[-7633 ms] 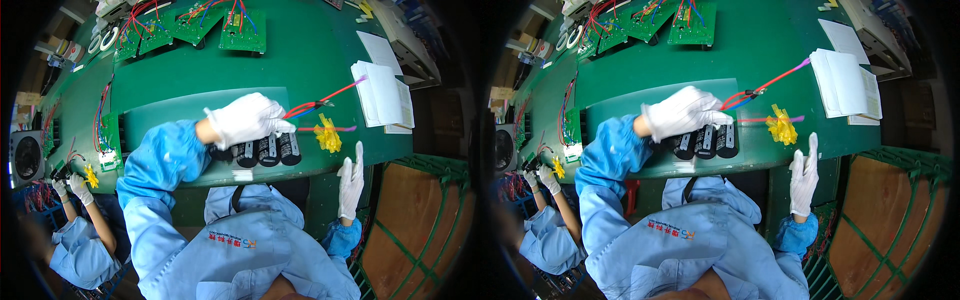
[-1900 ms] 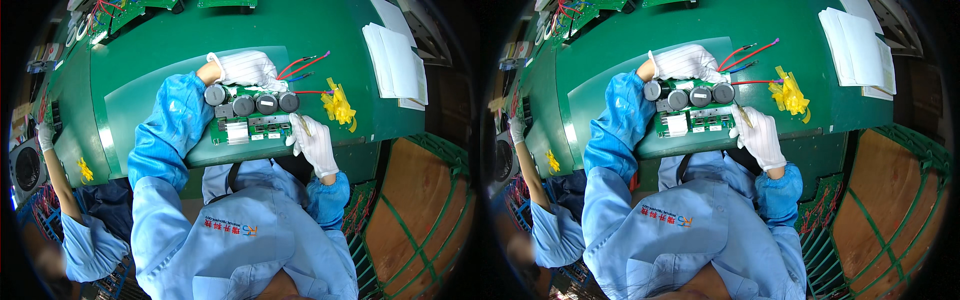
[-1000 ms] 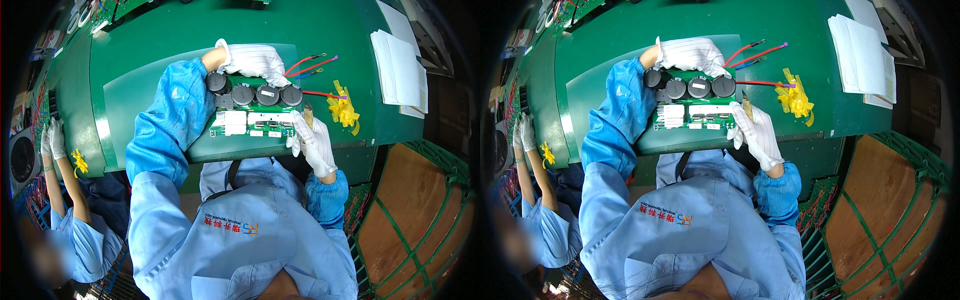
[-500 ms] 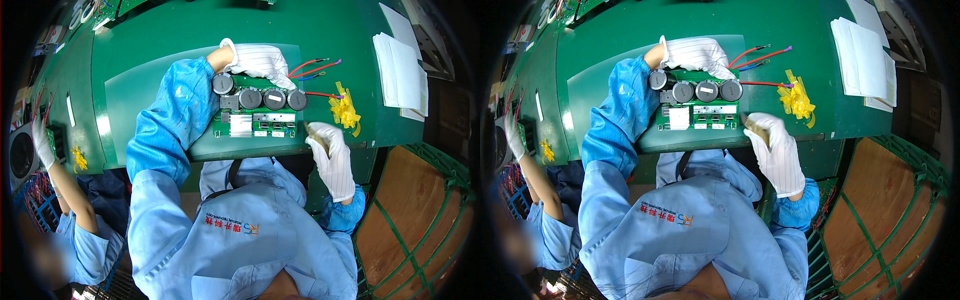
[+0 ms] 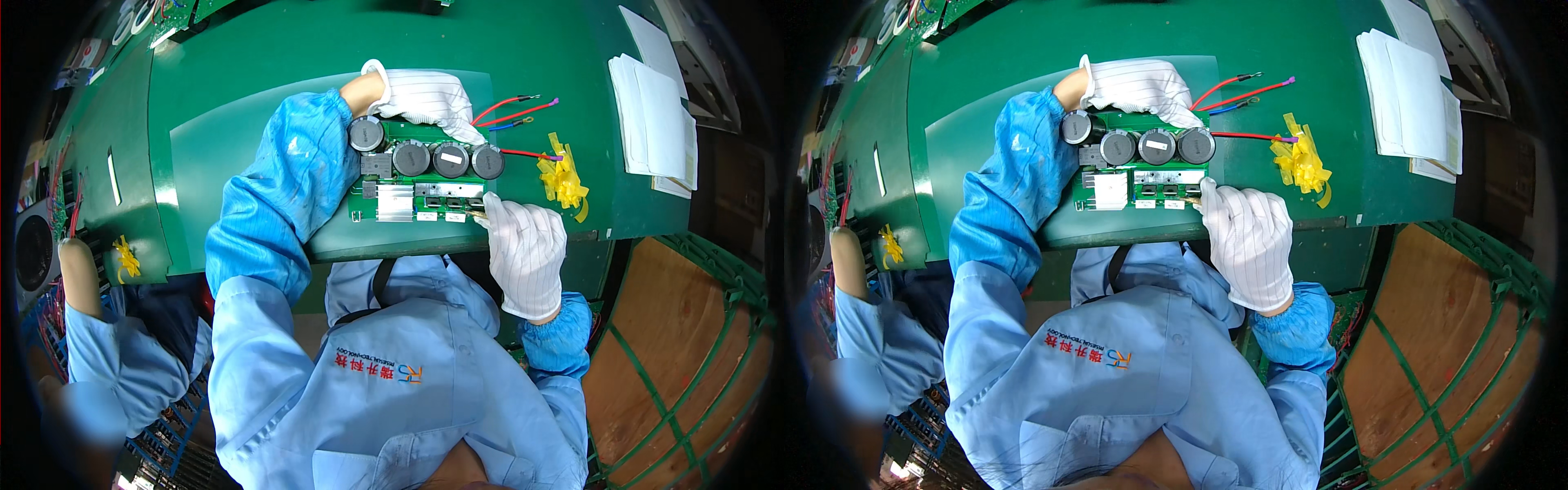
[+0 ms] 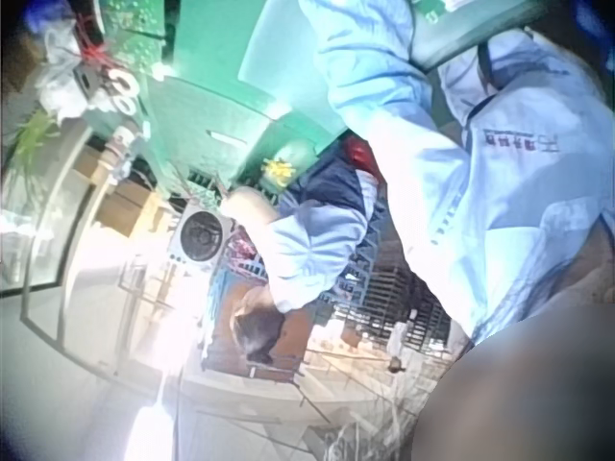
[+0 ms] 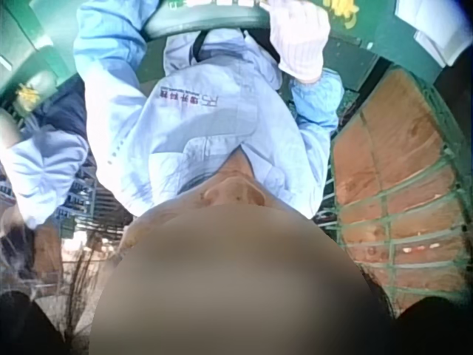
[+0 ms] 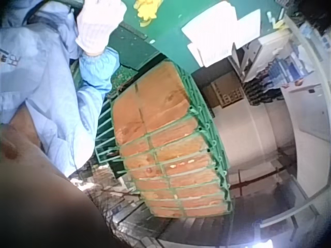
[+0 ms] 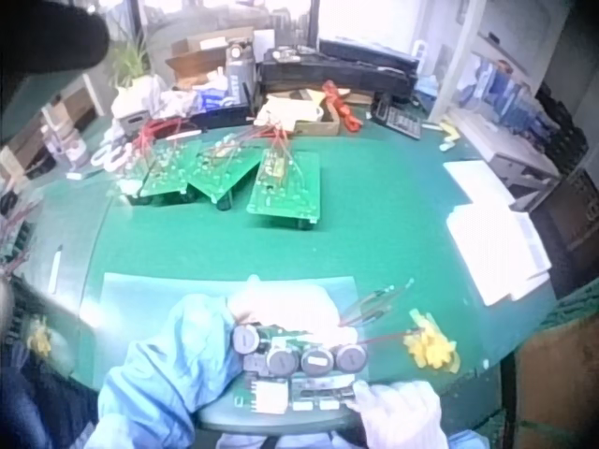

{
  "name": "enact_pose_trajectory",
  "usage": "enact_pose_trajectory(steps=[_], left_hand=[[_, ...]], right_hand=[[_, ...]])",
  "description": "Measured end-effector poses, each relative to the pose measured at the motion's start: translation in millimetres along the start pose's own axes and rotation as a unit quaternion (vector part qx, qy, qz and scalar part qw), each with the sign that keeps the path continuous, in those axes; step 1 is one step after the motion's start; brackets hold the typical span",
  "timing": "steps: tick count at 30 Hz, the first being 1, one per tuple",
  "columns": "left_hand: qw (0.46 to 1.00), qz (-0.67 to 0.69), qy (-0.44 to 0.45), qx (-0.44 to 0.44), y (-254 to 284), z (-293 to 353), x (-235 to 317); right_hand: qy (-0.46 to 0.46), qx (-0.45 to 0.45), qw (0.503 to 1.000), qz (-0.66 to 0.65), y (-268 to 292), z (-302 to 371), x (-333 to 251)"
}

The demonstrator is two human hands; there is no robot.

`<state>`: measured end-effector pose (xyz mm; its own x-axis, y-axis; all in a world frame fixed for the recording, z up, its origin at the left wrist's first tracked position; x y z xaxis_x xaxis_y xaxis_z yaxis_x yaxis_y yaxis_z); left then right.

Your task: The recorder is assembling a PCB by applying glue or sealant to components.

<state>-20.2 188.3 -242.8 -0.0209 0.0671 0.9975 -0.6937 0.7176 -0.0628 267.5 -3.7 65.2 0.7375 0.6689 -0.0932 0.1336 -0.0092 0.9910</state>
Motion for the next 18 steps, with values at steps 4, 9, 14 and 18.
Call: enact_pose_trajectory(steps=[4,9,14,18], left_hand=[[0.991,0.121,0.058,0.005,25,16,-34],[0.989,-0.133,0.019,-0.055,21,8,-18],[0.848,-0.513,-0.124,-0.051,-1,-2,23],[0.840,-0.541,-0.033,-0.009,68,-70,70]], right_hand=[[0.026,-0.007,0.999,0.022,3,-6,-6],[0.024,-0.005,0.999,0.043,2,-5,-7],[0.028,0.008,0.999,0.022,-1,-2,-3],[0.111,0.051,0.992,-0.001,16,-20,-46]])
Point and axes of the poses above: each hand's wrist, its own z-axis away from the middle knuckle, its own y-axis out of the back of the hand, x = y × z, the point moved 5 cm from there along -z, towards the middle knuckle, and after that the axes turned 15 degrees about -x, right-handed, at the moved point
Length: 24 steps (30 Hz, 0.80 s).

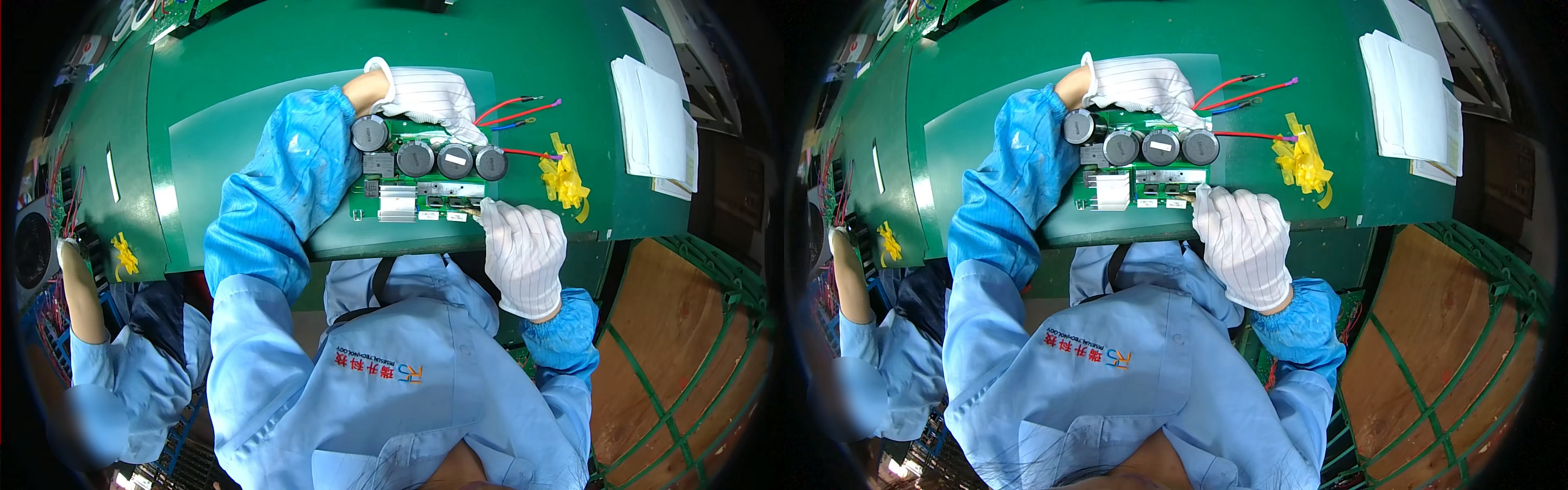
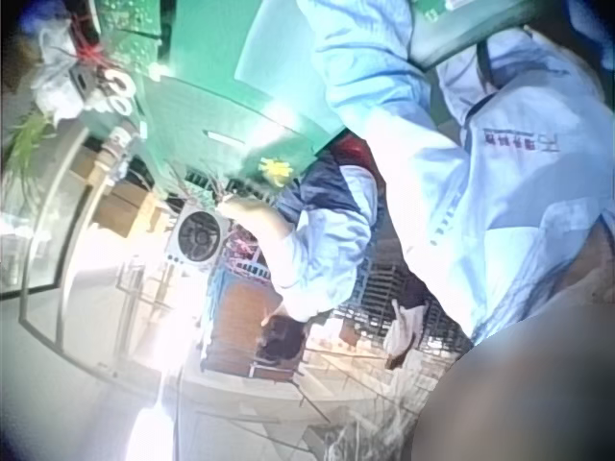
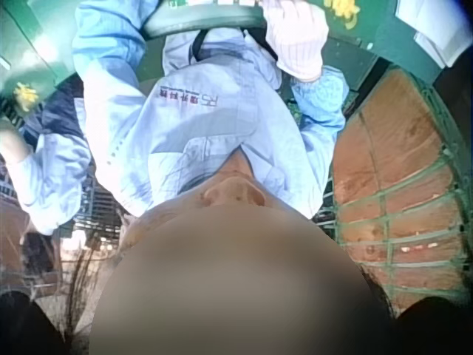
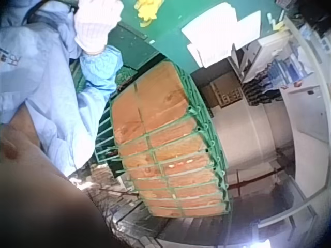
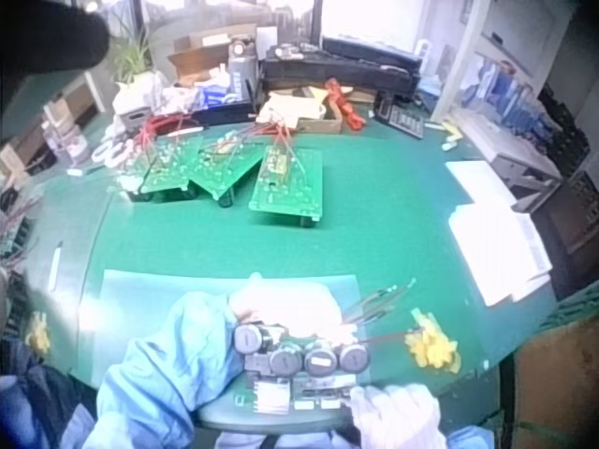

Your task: The recorder is assembling a PCB by applying glue or sealant to components.

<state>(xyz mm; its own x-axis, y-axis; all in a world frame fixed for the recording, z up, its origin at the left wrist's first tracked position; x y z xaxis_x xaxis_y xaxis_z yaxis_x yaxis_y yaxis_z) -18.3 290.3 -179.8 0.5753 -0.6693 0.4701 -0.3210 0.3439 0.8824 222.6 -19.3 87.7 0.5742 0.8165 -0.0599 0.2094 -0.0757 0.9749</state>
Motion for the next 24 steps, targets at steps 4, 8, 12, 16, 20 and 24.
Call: enact_pose_trajectory(steps=[4,8,12,16,20,24], left_hand=[[0.990,0.077,-0.118,-0.013,-74,10,58],[0.995,0.076,-0.053,-0.026,-46,-75,42],[0.992,0.100,-0.059,-0.043,-52,-85,70],[0.987,0.123,-0.078,-0.063,-48,37,92],[0.987,0.131,-0.047,-0.082,-23,64,108],[0.983,0.147,-0.042,-0.103,-16,81,131]], right_hand=[[-0.105,-0.062,0.990,0.073,-13,30,45],[-0.058,-0.044,0.997,0.025,-9,15,25],[-0.061,-0.053,0.996,0.022,-15,24,31],[-0.087,-0.059,0.994,0.023,-12,27,40],[-0.062,-0.057,0.996,0.000,-14,25,33],[-0.029,-0.058,0.998,0.003,-11,18,33]])
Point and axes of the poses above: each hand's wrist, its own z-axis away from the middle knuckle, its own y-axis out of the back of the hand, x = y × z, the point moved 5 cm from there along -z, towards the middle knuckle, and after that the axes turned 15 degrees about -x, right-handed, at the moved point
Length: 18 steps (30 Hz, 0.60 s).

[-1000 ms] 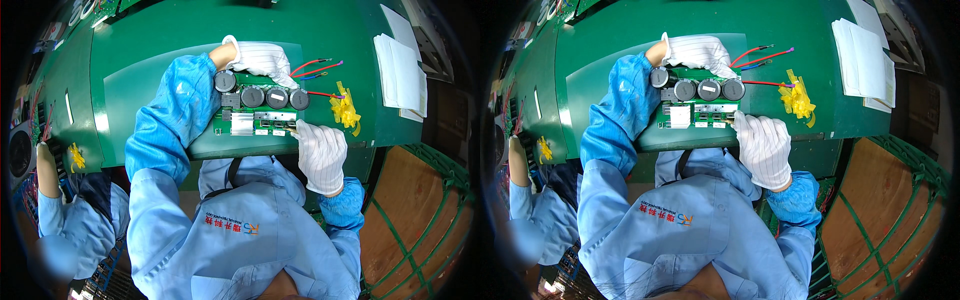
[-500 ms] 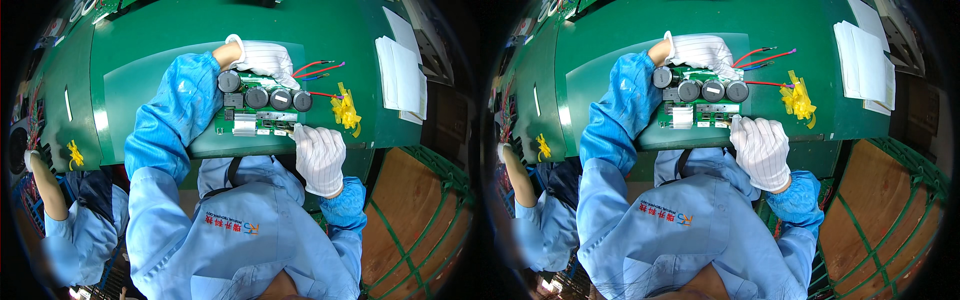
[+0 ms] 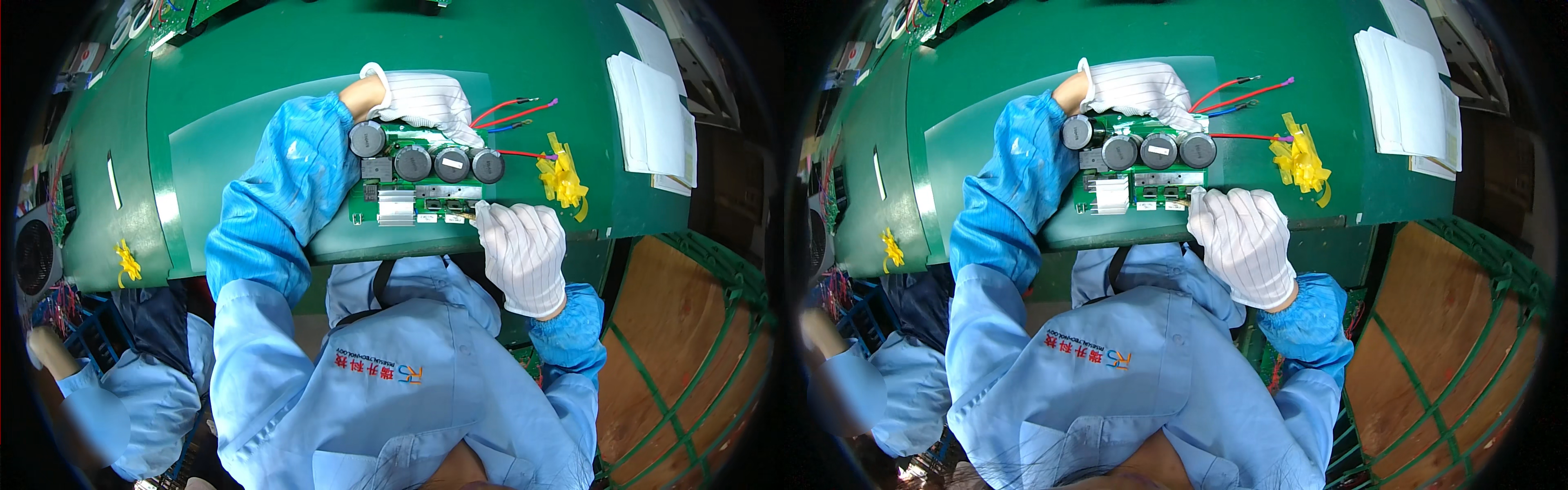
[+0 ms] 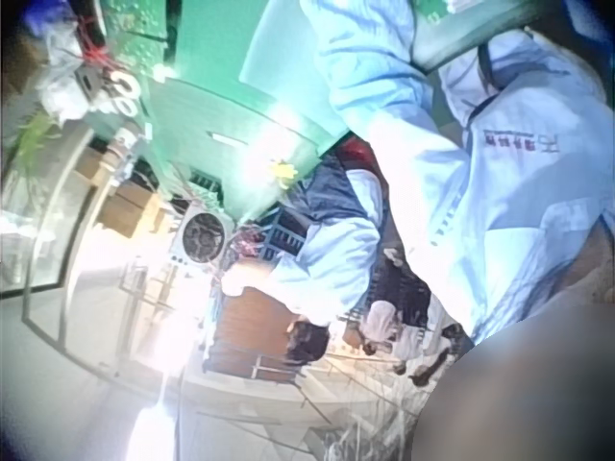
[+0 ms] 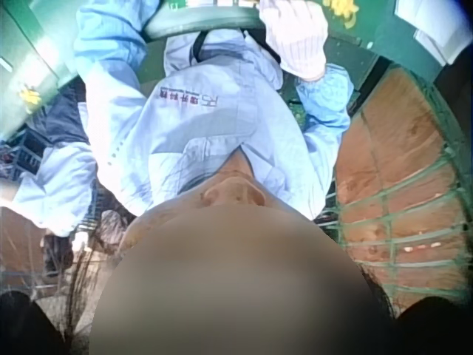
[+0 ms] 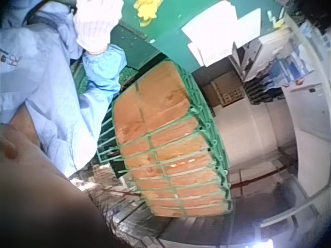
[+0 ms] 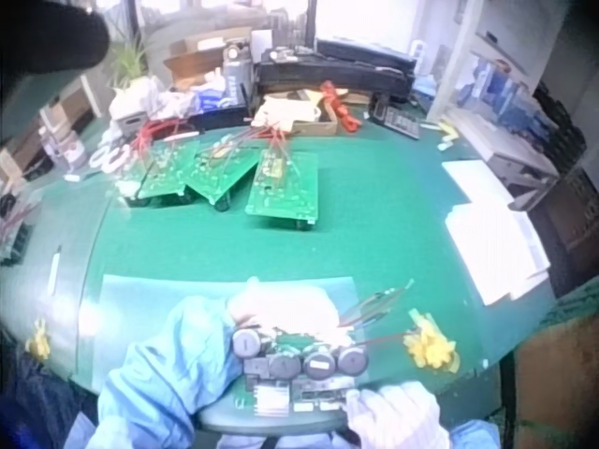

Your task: The recorder is assembling a PCB by applying glue or sealant to components.

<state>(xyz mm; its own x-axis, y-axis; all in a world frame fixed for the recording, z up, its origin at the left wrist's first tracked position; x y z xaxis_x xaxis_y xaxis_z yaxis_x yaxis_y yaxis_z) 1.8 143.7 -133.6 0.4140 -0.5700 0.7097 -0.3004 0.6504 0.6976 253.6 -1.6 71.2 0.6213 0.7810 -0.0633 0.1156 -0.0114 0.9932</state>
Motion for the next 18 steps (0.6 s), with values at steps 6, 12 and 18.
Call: enact_pose_trajectory(steps=[6,12,18], left_hand=[[0.999,0.027,0.005,-0.034,8,-12,15],[0.996,0.055,0.015,-0.064,15,-15,29],[0.992,0.081,0.047,-0.080,39,-97,23]], right_hand=[[-0.006,0.008,1.000,-0.013,2,0,5],[0.009,0.044,0.999,0.023,5,-5,-3],[0.032,0.044,0.998,0.017,6,-11,-13]])
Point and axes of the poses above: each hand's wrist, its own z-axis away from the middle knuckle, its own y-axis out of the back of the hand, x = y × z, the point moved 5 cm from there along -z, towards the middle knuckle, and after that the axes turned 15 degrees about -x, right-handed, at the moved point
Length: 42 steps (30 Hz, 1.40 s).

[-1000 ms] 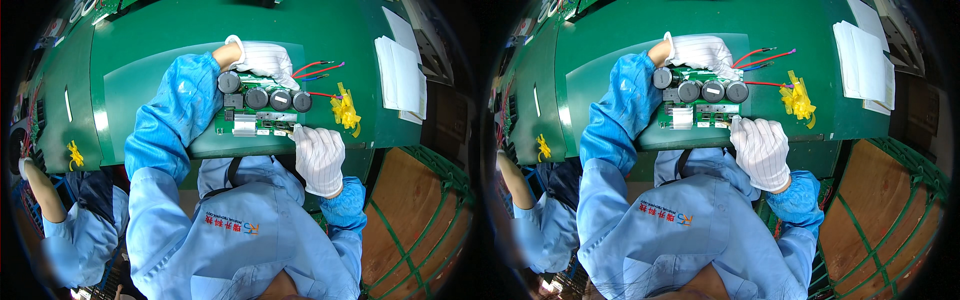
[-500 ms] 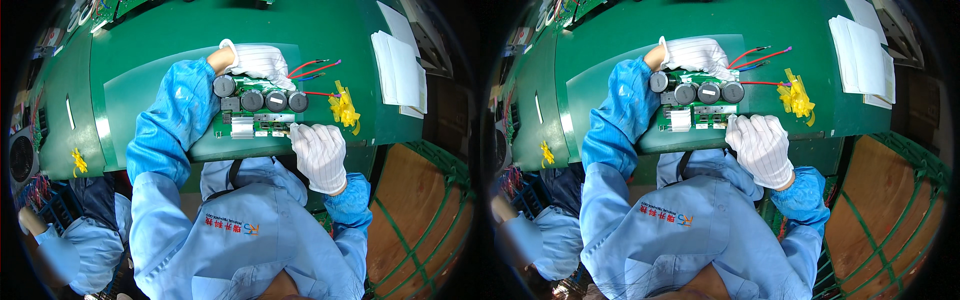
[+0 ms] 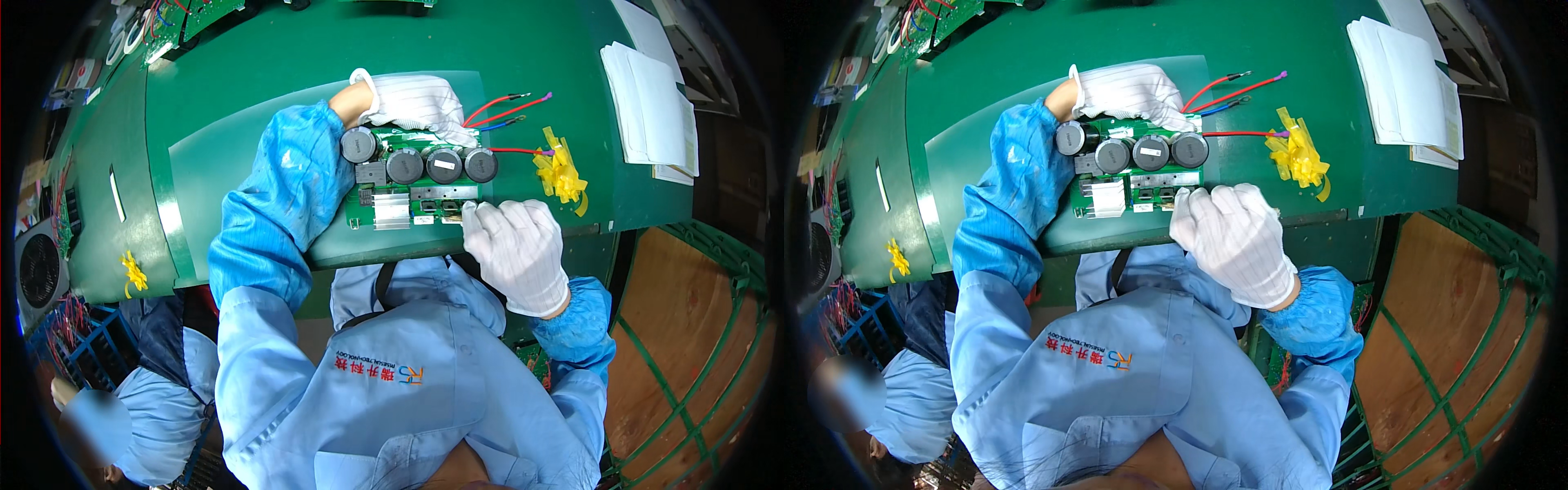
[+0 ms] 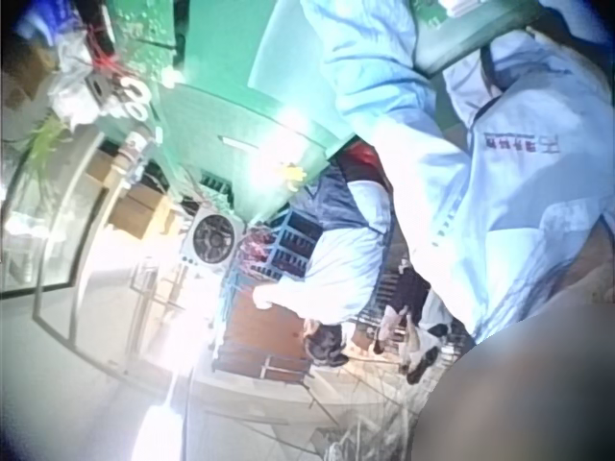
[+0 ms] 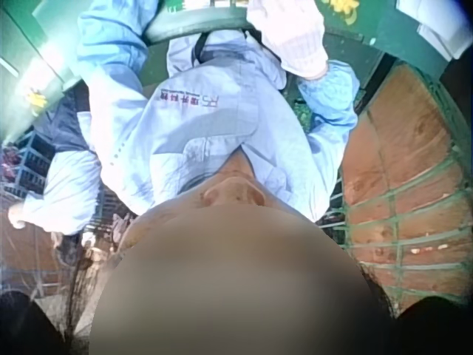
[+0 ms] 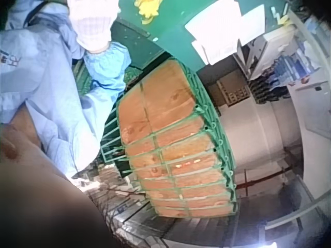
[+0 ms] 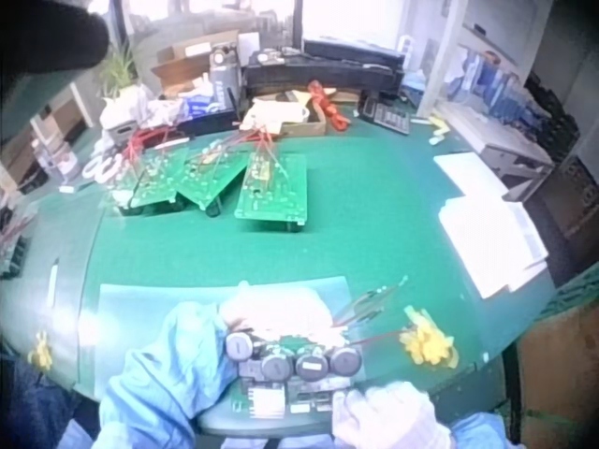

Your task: The recorder is assembling a PCB by applying glue or sealant to components.

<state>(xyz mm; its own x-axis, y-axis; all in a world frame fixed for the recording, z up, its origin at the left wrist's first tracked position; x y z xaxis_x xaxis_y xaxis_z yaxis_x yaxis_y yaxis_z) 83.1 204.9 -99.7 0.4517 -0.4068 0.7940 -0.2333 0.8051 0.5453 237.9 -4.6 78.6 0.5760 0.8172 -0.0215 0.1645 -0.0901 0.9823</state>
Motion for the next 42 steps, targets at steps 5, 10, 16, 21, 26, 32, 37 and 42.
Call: enact_pose_trajectory(steps=[5,10,16,21,26,32,37,42], left_hand=[[0.999,0.019,-0.011,-0.027,-33,76,29],[0.998,0.041,0.003,-0.046,-31,76,47],[0.995,0.052,0.009,-0.081,5,-10,65],[0.982,0.163,0.028,-0.094,-4,32,95],[0.982,0.039,0.173,-0.060,16,48,140],[0.934,0.166,0.089,0.303,31,147,136],[0.854,0.280,0.183,0.398,-53,195,140],[0.764,0.501,0.155,0.376,-119,186,160]], right_hand=[[-0.080,-0.038,0.995,-0.052,8,21,25],[-0.167,-0.024,0.984,-0.061,5,44,32],[-0.308,0.045,0.923,-0.226,-17,72,28],[-0.415,0.067,0.818,-0.392,-28,76,22],[-0.381,0.081,0.719,-0.575,-39,66,35],[-0.308,0.120,0.798,-0.504,-33,43,57],[-0.236,0.104,0.841,-0.475,-34,19,62],[-0.196,0.109,0.902,-0.368,-30,2,50]])
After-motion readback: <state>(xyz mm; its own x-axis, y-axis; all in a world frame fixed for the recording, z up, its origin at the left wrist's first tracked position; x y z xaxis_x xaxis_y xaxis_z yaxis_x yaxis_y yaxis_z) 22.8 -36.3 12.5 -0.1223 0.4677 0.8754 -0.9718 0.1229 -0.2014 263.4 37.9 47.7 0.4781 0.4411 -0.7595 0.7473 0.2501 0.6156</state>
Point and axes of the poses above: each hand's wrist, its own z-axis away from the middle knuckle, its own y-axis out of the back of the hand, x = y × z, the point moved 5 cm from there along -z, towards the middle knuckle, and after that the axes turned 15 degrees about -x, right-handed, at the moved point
